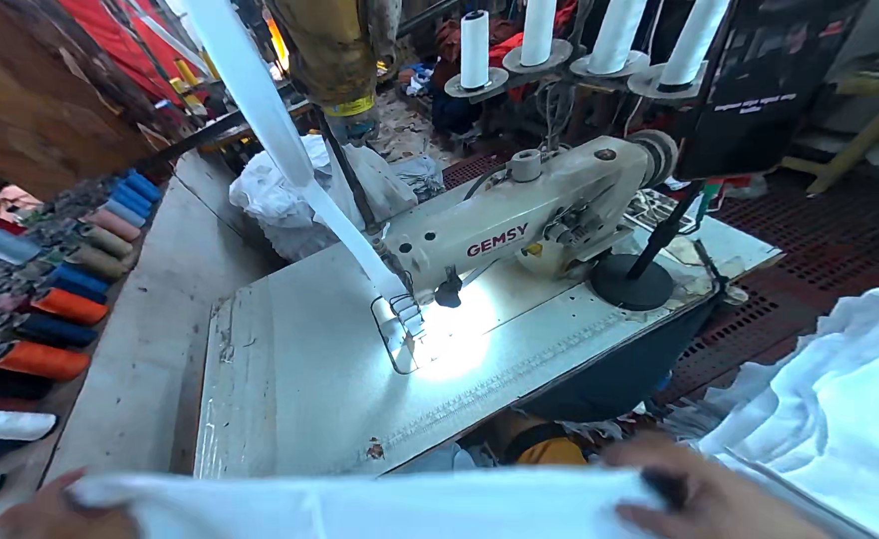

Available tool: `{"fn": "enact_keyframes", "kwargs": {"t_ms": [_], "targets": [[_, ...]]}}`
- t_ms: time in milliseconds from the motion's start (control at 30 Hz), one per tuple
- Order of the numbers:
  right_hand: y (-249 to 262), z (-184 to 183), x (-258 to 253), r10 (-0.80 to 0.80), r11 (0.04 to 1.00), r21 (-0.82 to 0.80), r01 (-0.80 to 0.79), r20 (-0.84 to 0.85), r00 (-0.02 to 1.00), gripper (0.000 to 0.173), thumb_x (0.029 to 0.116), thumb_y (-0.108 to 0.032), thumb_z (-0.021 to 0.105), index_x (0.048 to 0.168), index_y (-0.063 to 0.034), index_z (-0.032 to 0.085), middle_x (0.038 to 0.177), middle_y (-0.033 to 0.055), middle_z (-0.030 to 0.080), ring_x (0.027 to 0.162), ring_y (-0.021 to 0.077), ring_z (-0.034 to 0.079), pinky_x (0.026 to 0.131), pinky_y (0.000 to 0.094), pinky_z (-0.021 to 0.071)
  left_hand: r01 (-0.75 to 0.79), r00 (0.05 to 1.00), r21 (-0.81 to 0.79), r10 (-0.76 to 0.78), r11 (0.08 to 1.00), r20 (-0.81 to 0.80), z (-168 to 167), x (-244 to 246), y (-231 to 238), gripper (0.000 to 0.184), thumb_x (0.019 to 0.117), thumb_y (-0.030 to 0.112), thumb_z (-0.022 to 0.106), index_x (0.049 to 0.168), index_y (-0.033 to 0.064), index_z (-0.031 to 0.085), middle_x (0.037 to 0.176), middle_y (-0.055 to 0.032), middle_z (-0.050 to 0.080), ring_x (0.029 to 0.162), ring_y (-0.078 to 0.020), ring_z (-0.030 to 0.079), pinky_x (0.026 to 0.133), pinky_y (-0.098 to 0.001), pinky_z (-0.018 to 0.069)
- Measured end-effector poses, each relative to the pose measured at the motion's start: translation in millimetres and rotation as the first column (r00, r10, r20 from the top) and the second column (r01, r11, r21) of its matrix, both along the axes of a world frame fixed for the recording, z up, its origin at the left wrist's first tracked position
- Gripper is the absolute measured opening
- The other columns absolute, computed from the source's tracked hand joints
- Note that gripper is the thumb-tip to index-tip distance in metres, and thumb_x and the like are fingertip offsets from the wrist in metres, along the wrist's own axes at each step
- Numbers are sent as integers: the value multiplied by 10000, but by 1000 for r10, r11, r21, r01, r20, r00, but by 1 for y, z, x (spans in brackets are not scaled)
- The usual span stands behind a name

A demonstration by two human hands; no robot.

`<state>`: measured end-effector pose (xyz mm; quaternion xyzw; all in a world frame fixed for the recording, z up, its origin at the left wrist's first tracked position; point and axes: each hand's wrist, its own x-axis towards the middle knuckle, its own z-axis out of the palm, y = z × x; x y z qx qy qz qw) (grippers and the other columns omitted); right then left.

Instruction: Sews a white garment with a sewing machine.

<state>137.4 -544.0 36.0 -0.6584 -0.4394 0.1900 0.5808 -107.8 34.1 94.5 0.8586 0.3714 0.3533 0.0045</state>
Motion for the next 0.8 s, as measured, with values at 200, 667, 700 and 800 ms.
{"fn": "enact_keyframes", "kwargs": {"t_ms": [200,667,700,800], "targets": [[38,32,56,-659,558,-115,822,541,523,352,919,-198,736,1227,-32,702,1129,213,694,785,322,696,673,531,587,293,942,-301,-328,907,-72,-63,155,-43,376,1036,193,544,1285,-78,622,1288,-369,579,1227,-537,554,1039,-660,437],[137,-29,75,-336,624,-521,582,493,802,356,970,-379,620,1212,-127,686,1252,150,654,878,341,714,710,558,589,871,250,-371,-358,-322,900,161,366,-72,868,825,843,529,1470,264,479,1415,-74,593,1298,-322,586,986,-651,518],[137,-30,76,-332,630,-517,579,495,803,355,969,-375,620,1213,-125,685,1239,151,655,871,340,712,701,553,586,880,241,-355,-349,-315,906,163,364,-78,796,872,813,488,1451,266,480,1389,-54,605,1269,-294,606,973,-612,538],[139,-31,75,-322,641,-499,583,515,795,347,962,-358,628,1201,-113,687,1203,152,661,850,329,712,673,533,584,935,258,-324,-353,-141,899,181,348,-127,647,945,726,435,1411,279,468,1318,25,619,1180,-188,643,934,-472,574]]}}
